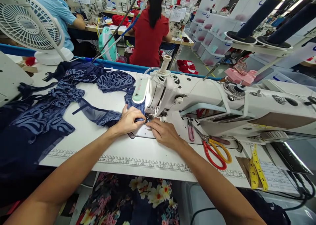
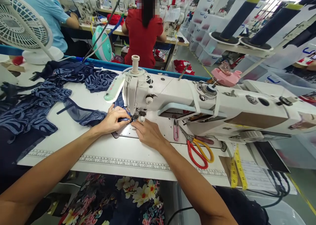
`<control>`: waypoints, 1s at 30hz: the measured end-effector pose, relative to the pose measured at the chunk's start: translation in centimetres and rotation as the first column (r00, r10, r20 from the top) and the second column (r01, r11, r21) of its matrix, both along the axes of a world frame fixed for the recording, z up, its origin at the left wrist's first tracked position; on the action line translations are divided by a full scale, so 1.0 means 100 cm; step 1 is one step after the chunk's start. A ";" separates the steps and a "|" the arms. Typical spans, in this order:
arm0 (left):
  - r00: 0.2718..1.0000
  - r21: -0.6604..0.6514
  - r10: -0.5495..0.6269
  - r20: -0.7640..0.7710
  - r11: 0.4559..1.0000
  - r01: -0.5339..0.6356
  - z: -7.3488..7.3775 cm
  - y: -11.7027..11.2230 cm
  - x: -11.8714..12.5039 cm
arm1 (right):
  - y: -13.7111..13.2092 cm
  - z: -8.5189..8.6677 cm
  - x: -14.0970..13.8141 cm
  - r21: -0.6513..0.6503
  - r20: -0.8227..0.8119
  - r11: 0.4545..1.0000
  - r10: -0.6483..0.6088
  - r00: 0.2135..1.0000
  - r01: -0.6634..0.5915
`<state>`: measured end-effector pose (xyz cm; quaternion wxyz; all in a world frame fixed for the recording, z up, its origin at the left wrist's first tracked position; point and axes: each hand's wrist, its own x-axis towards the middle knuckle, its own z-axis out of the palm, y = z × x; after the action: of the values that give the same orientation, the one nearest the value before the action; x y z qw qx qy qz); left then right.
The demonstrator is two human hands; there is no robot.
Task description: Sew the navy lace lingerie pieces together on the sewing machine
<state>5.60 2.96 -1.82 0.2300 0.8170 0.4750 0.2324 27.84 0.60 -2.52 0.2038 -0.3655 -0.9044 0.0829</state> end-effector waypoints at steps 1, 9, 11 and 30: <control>1.000 -0.002 0.002 0.002 1.000 -0.002 0.000 0.000 0.000 | 0.001 0.001 -0.001 -0.018 -0.001 1.000 0.005 1.000 -0.005; 1.000 -0.030 -0.002 0.005 1.000 0.002 0.001 0.001 0.001 | -0.002 0.005 0.002 -0.024 -0.024 0.996 0.087 0.996 -0.088; 1.000 -0.044 -0.004 0.006 0.999 0.005 0.001 0.001 0.001 | -0.004 0.004 0.006 0.035 0.000 0.994 0.108 0.994 -0.108; 1.000 -0.067 -0.016 0.013 0.998 0.016 0.001 0.001 -0.001 | -0.003 0.003 0.010 0.039 0.039 0.995 0.090 0.995 -0.092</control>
<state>5.50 3.10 -1.75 0.2621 0.8111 0.4746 0.2194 28.85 0.29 -2.25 0.1906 -0.3210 -0.9253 0.0668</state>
